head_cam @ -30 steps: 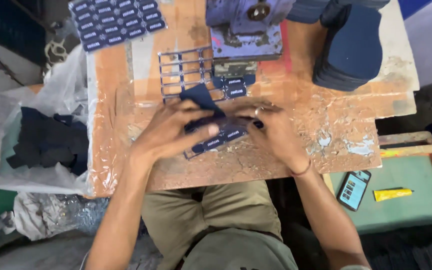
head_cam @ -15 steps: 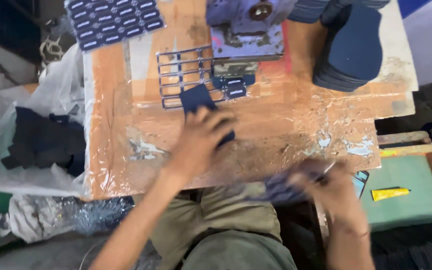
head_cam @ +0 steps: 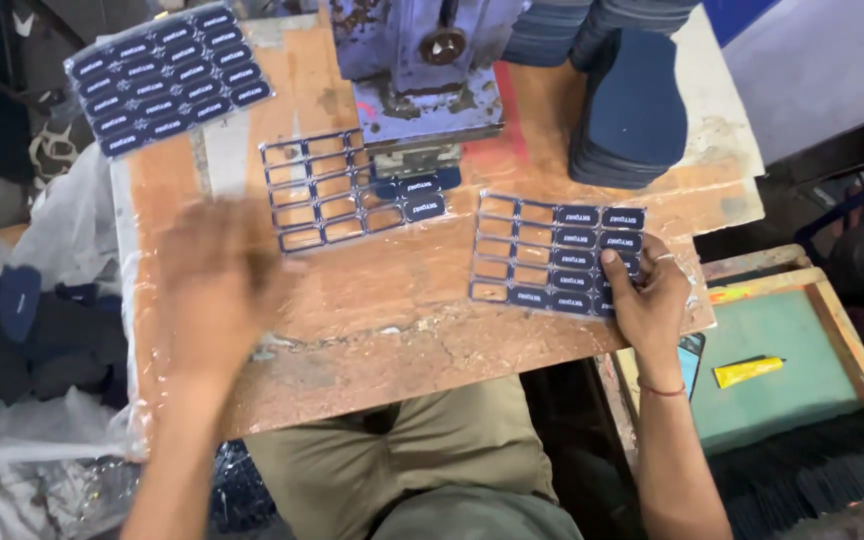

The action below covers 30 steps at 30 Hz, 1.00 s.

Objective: The person places a blue fabric item onto a plastic grid, then uses a press machine to attach a label. They repeat this process, stacking the finished items on the table.

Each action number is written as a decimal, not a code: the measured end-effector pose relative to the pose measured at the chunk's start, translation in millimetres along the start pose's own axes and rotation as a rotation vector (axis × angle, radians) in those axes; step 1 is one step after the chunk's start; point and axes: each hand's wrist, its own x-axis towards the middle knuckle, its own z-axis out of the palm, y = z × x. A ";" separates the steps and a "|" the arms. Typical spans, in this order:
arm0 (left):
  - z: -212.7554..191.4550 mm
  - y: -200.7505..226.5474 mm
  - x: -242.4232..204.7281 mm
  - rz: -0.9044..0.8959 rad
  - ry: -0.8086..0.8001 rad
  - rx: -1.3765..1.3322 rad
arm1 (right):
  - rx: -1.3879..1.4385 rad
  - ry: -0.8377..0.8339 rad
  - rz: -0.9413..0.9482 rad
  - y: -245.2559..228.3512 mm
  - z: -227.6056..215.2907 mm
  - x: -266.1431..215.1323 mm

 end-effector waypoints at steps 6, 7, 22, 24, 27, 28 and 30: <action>66.4 55.3 61.5 0.188 -0.075 -0.116 | -0.539 -0.002 0.071 -18.2 -53.3 13.2; 73.3 55.2 66.2 0.189 -0.071 -0.121 | -0.544 0.002 0.068 -27.9 -58.4 15.4; -17.5 16.0 -76.9 0.110 -0.346 -0.086 | -0.384 -0.029 -0.562 -89.6 -49.5 96.4; -34.9 -15.3 -78.4 -0.051 -0.269 0.012 | -0.347 0.406 -0.594 -105.0 -34.5 67.3; -44.3 -38.2 -74.5 -0.201 -0.329 0.231 | -0.985 0.087 -0.632 13.8 -0.2 -22.6; -47.1 -34.2 -69.5 -0.202 -0.329 0.234 | -0.983 0.087 -0.633 -8.6 17.9 -42.9; -50.4 -25.6 -58.7 -0.212 -0.338 0.200 | -0.643 -0.501 -0.844 -52.8 52.8 -83.1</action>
